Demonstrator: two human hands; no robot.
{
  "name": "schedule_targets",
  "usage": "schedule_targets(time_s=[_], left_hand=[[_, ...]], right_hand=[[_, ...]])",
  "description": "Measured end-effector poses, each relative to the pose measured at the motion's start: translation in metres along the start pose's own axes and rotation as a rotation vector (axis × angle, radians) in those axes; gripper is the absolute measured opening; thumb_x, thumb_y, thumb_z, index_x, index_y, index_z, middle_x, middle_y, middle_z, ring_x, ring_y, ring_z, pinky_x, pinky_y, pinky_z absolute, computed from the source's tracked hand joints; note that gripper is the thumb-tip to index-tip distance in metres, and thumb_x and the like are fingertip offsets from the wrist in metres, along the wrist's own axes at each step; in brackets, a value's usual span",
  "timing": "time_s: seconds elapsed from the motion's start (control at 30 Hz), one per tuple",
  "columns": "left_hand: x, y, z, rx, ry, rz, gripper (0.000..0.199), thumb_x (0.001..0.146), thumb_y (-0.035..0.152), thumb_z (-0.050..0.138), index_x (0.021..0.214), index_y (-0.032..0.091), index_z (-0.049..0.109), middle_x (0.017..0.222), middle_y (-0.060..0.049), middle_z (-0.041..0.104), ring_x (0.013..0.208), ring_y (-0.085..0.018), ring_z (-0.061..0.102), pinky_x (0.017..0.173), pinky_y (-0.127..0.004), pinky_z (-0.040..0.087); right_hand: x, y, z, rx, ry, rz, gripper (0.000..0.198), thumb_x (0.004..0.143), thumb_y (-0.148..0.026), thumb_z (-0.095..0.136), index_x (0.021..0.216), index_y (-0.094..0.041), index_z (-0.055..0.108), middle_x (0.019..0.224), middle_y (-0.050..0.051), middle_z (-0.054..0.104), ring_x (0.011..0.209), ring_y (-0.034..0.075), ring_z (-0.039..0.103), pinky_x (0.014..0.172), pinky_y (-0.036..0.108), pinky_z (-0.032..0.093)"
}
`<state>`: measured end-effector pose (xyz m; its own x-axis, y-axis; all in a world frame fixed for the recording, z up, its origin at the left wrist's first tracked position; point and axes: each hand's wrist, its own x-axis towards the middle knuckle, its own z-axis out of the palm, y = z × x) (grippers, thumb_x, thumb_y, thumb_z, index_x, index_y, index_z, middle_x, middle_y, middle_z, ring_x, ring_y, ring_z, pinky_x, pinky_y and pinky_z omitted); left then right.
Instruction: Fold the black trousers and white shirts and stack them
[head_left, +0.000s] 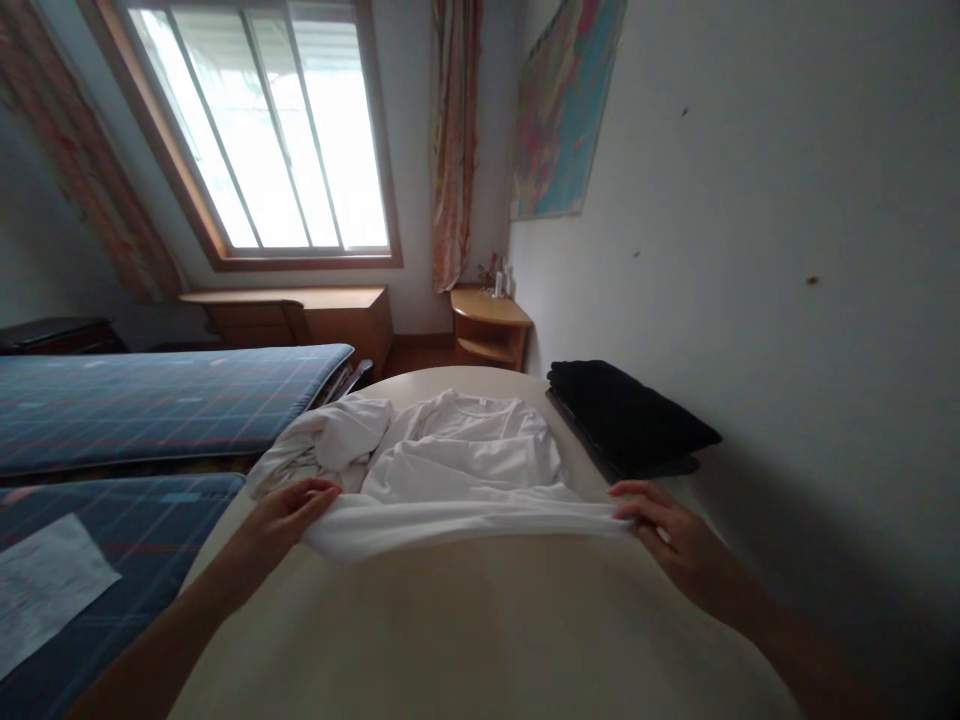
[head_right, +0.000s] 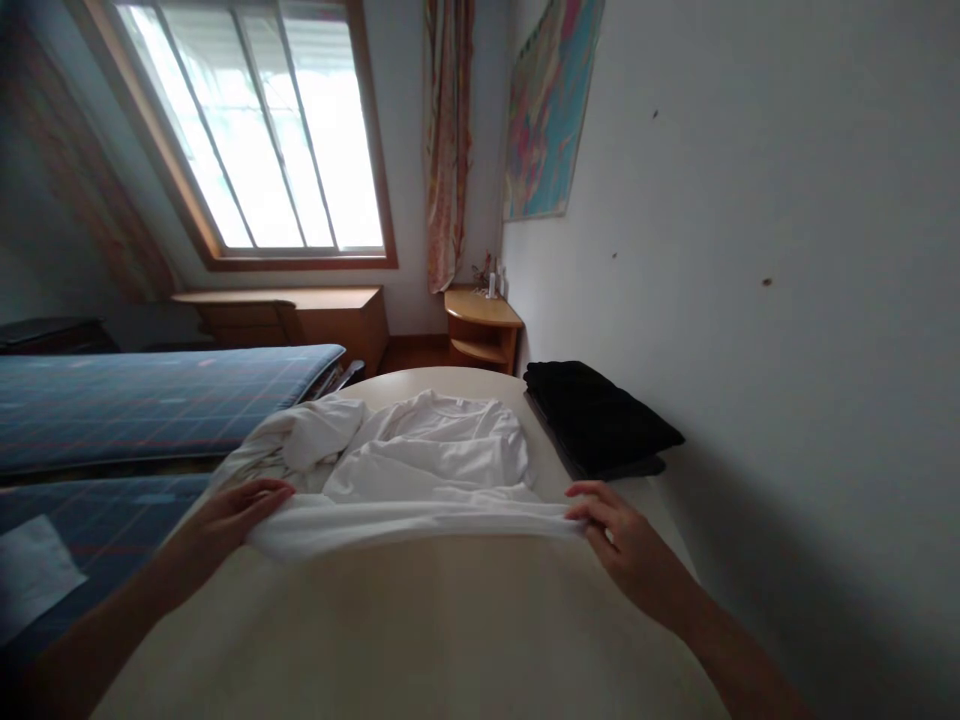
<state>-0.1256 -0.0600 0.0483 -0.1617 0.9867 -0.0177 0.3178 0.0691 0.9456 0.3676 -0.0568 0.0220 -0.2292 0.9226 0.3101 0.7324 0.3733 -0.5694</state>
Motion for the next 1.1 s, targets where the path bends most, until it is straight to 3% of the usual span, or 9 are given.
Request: schedule_targets(time_s=[0.1, 0.23, 0.47, 0.53, 0.67, 0.77, 0.87, 0.97, 1.1], left_hand=[[-0.002, -0.002, 0.004, 0.016, -0.02, -0.045, 0.046, 0.057, 0.062, 0.078, 0.074, 0.019, 0.073, 0.068, -0.004, 0.069, 0.058, -0.018, 0.058, 0.046, -0.023, 0.041], [-0.001, -0.021, 0.011, 0.108, -0.115, -0.065, 0.047, 0.056, 0.064, 0.077, 0.075, 0.02, 0.075, 0.069, -0.005, 0.071, 0.06, -0.022, 0.062, 0.049, -0.026, 0.046], [-0.014, -0.054, -0.011, 0.615, -0.309, -0.008, 0.045, 0.068, 0.06, 0.061, 0.091, 0.023, 0.074, 0.092, -0.004, 0.074, 0.088, -0.025, 0.067, 0.08, -0.031, 0.053], [-0.022, -0.051, -0.025, 0.762, -0.461, -0.032, 0.038, 0.069, 0.054, 0.06, 0.087, 0.022, 0.072, 0.085, -0.003, 0.072, 0.082, -0.022, 0.066, 0.074, -0.029, 0.052], [-0.026, -0.033, -0.039, 0.825, -0.683, -0.258, 0.036, 0.067, 0.047, 0.062, 0.095, 0.024, 0.066, 0.088, 0.0, 0.069, 0.06, -0.016, 0.062, 0.048, -0.024, 0.042], [-0.017, -0.026, -0.023, 0.876, -0.61, -0.099, 0.03, 0.075, 0.047, 0.058, 0.091, 0.023, 0.065, 0.084, -0.001, 0.069, 0.068, -0.019, 0.065, 0.059, -0.027, 0.045], [-0.006, -0.026, 0.007, 0.886, -0.481, 0.098, 0.035, 0.082, 0.046, 0.054, 0.107, 0.023, 0.062, 0.096, -0.005, 0.071, 0.082, -0.022, 0.066, 0.075, -0.032, 0.048], [-0.004, -0.03, 0.029, 0.851, -0.421, 0.148, 0.044, 0.081, 0.035, 0.054, 0.123, 0.024, 0.051, 0.113, -0.007, 0.068, 0.09, -0.022, 0.066, 0.082, -0.033, 0.047], [-0.01, -0.024, 0.027, 0.873, -0.529, 0.094, 0.036, 0.07, 0.024, 0.055, 0.105, 0.024, 0.05, 0.093, -0.001, 0.067, 0.082, -0.02, 0.066, 0.071, -0.029, 0.048]], right_hand=[[-0.014, -0.01, 0.003, 0.049, -0.148, 0.02, 0.018, 0.086, -0.028, 0.052, 0.088, -0.025, 0.069, 0.116, 0.007, 0.065, 0.092, 0.022, 0.067, 0.071, 0.029, 0.054], [-0.025, -0.015, 0.011, 0.039, -0.297, -0.018, 0.016, 0.08, -0.016, 0.054, 0.087, -0.025, 0.066, 0.104, 0.005, 0.067, 0.089, 0.019, 0.066, 0.082, 0.029, 0.052], [-0.044, -0.04, -0.008, -0.085, -0.495, 0.057, 0.024, 0.072, -0.008, 0.051, 0.086, -0.021, 0.065, 0.085, 0.002, 0.067, 0.079, 0.017, 0.063, 0.076, 0.025, 0.046], [-0.052, -0.052, -0.015, -0.051, -0.616, 0.059, 0.023, 0.068, -0.008, 0.053, 0.082, -0.02, 0.067, 0.084, 0.002, 0.067, 0.08, 0.017, 0.063, 0.076, 0.025, 0.045], [-0.061, -0.067, -0.014, 0.015, -0.832, 0.098, 0.01, 0.069, -0.015, 0.059, 0.071, -0.019, 0.068, 0.074, 0.0, 0.065, 0.07, 0.016, 0.061, 0.062, 0.022, 0.042], [-0.055, -0.072, -0.005, 0.003, -0.808, 0.059, 0.007, 0.073, -0.021, 0.062, 0.07, -0.019, 0.068, 0.076, 0.0, 0.065, 0.068, 0.014, 0.059, 0.062, 0.022, 0.04], [-0.045, -0.075, 0.003, -0.046, -0.675, 0.024, 0.019, 0.073, -0.024, 0.068, 0.092, -0.023, 0.071, 0.09, 0.0, 0.068, 0.075, 0.015, 0.061, 0.068, 0.024, 0.041], [-0.041, -0.075, 0.009, -0.093, -0.663, 0.035, 0.024, 0.07, -0.023, 0.072, 0.093, -0.024, 0.071, 0.092, 0.0, 0.068, 0.077, 0.015, 0.061, 0.069, 0.023, 0.04], [-0.047, -0.072, 0.013, -0.095, -0.768, 0.081, 0.011, 0.07, -0.016, 0.066, 0.077, -0.021, 0.073, 0.077, -0.001, 0.069, 0.069, 0.013, 0.061, 0.062, 0.021, 0.039]])
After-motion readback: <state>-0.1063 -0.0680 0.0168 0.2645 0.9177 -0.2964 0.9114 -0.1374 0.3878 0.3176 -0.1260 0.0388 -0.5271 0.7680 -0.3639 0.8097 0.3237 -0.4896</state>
